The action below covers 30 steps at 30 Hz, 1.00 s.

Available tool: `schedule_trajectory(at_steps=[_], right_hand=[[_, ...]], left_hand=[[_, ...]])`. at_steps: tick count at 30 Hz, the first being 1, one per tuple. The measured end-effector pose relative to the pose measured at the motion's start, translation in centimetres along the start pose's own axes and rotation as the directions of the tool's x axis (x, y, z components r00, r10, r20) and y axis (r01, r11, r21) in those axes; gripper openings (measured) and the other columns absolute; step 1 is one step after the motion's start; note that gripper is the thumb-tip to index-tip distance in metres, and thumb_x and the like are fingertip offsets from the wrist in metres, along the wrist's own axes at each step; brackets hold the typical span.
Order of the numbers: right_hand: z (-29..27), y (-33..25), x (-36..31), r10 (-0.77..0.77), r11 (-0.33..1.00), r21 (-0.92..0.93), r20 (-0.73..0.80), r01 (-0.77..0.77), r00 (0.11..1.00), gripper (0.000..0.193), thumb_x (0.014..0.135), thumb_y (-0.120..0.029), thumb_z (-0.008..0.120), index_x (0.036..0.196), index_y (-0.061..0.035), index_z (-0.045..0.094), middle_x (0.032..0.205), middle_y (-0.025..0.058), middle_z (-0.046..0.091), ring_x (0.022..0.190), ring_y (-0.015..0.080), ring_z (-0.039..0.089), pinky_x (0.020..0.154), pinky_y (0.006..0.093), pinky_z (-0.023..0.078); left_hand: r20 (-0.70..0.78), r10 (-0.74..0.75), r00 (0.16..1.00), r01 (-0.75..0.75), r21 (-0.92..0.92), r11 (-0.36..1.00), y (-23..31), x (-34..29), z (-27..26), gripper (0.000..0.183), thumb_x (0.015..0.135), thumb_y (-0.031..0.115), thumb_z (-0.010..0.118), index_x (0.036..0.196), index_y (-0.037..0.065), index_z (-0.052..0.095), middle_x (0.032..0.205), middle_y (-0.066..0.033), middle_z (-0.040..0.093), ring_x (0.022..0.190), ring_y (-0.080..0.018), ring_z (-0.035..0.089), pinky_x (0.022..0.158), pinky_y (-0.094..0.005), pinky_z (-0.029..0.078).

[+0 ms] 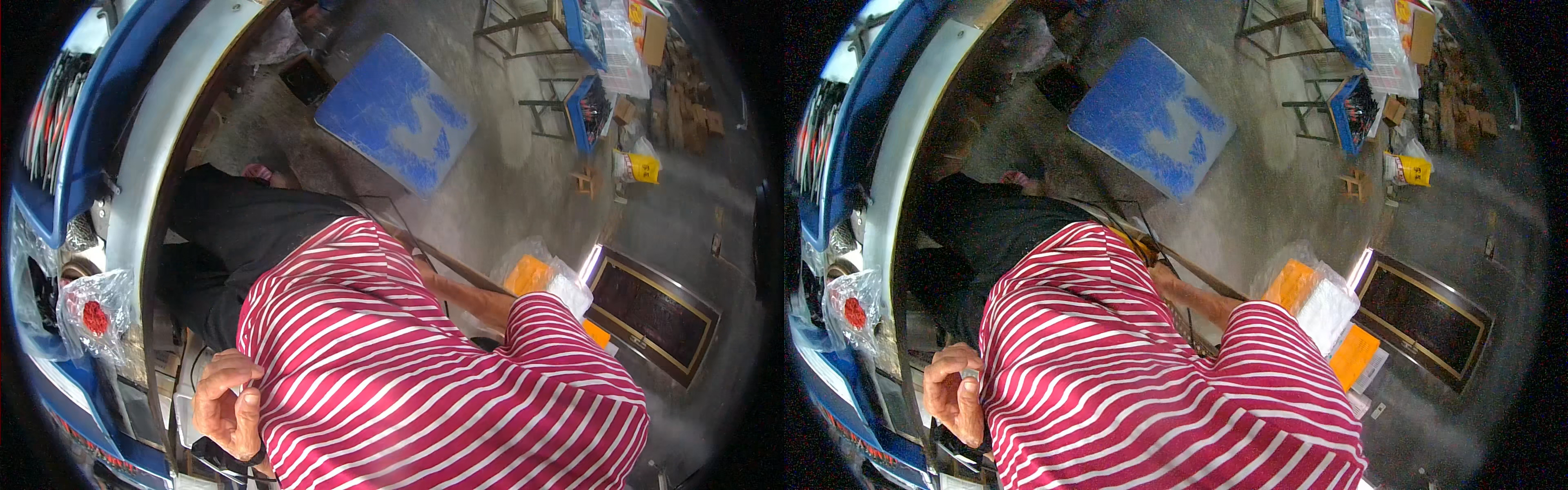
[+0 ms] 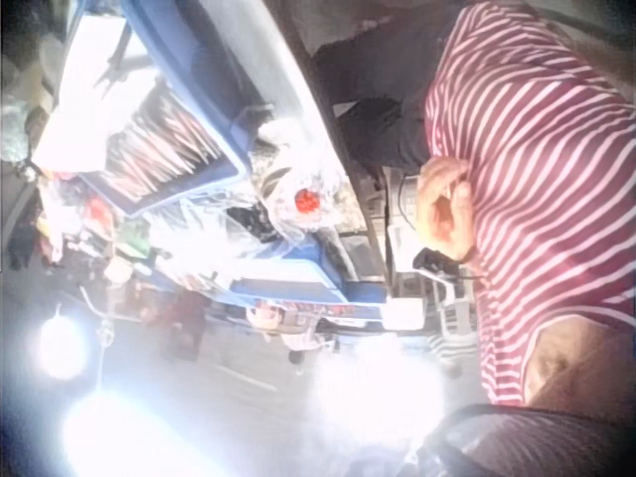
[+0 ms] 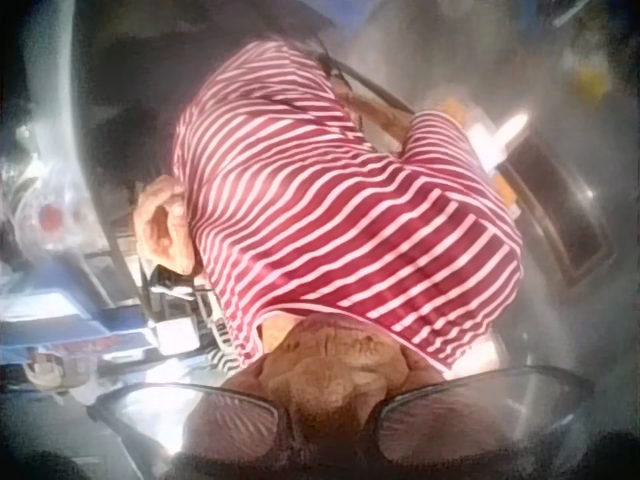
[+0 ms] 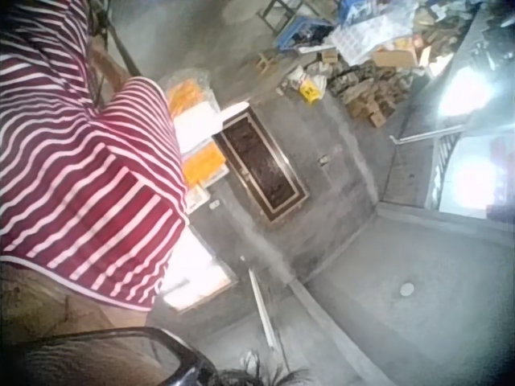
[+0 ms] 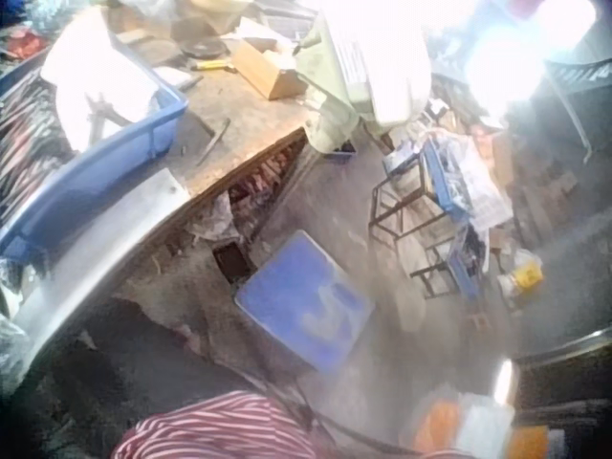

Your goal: The person picks up a small black plastic component and fits it onto the end of a long, thin black strap by hand, securing it with a small red plastic pin.

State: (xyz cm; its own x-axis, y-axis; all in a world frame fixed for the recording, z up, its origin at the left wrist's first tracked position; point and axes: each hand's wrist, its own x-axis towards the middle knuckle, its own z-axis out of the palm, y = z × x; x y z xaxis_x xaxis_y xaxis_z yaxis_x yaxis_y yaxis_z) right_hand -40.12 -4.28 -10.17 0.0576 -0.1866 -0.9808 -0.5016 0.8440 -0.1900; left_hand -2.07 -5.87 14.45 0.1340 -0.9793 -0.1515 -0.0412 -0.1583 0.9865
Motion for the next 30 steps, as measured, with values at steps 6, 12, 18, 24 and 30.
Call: schedule_trajectory(at_steps=[6, 12, 18, 24, 30], right_hand=[[0.2, 0.1, -0.2, 0.005, 1.0, 0.022, -0.014, -0.005, 1.0, 0.024, 0.084, -0.023, 0.05, 0.078, -0.0012, 0.056, 0.054, -0.0008, 0.047, 0.048, 0.0099, 0.045, 0.044, 0.0248, 0.036], [0.2, 0.5, -0.8, 0.018, 0.999, 0.039, -0.016, -0.017, 1.0, 0.025, 0.084, -0.024, 0.05, 0.077, -0.0013, 0.056, 0.053, -0.0013, 0.047, 0.047, 0.0093, 0.044, 0.043, 0.0245, 0.036], [0.2, 1.1, -1.6, 0.034, 0.998, 0.045, -0.018, -0.033, 0.999, 0.025, 0.084, -0.024, 0.05, 0.075, -0.0013, 0.056, 0.052, -0.0017, 0.046, 0.046, 0.0086, 0.043, 0.042, 0.0242, 0.035], [-1.0, 1.7, -2.9, 0.017, 0.996, 0.082, 0.033, -0.02, 0.999, 0.026, 0.084, -0.024, 0.05, 0.074, -0.0014, 0.056, 0.051, -0.0022, 0.045, 0.045, 0.008, 0.043, 0.04, 0.0238, 0.035], [-2.7, -9.4, -10.2, 0.226, 0.916, 0.255, 0.308, -0.309, 0.924, 0.031, 0.09, -0.029, 0.046, 0.075, -0.0037, 0.054, 0.05, 0.0011, 0.048, 0.045, 0.0145, 0.054, 0.041, 0.0329, 0.051]], left_hand=[[-0.03, -0.058, 0.998, 0.059, 0.012, 0.998, 0.3, 0.7, -0.2, 0.02, 0.079, 0.013, 0.06, 0.091, -0.002, 0.055, 0.078, -0.0149, 0.06, 0.073, -0.0221, 0.056, 0.074, -0.0396, 0.044], [-0.016, -0.096, 0.995, 0.096, 0.02, 0.995, 0.4, 1.2, -0.3, 0.019, 0.079, 0.013, 0.06, 0.092, -0.001, 0.056, 0.079, -0.0145, 0.06, 0.074, -0.0225, 0.057, 0.075, -0.0397, 0.044], [-0.018, -0.11, 0.994, 0.11, -0.005, 0.994, 0.2, 1.7, -0.2, 0.018, 0.08, 0.013, 0.059, 0.091, 0.0, 0.058, 0.08, -0.0137, 0.061, 0.074, -0.0212, 0.057, 0.072, -0.035, 0.045], [0.013, -0.143, 0.99, 0.143, 0.019, 0.99, 0.0, 1.8, -0.6, 0.018, 0.08, 0.014, 0.06, 0.092, 0.0, 0.059, 0.08, -0.0126, 0.061, 0.074, -0.0208, 0.058, 0.068, -0.0324, 0.046], [0.017, -0.183, 0.983, 0.183, 0.01, 0.983, -0.2, 1.5, -0.7, 0.018, 0.081, 0.014, 0.058, 0.092, -0.001, 0.058, 0.08, -0.0137, 0.061, 0.075, -0.0212, 0.058, 0.069, -0.0316, 0.045]])
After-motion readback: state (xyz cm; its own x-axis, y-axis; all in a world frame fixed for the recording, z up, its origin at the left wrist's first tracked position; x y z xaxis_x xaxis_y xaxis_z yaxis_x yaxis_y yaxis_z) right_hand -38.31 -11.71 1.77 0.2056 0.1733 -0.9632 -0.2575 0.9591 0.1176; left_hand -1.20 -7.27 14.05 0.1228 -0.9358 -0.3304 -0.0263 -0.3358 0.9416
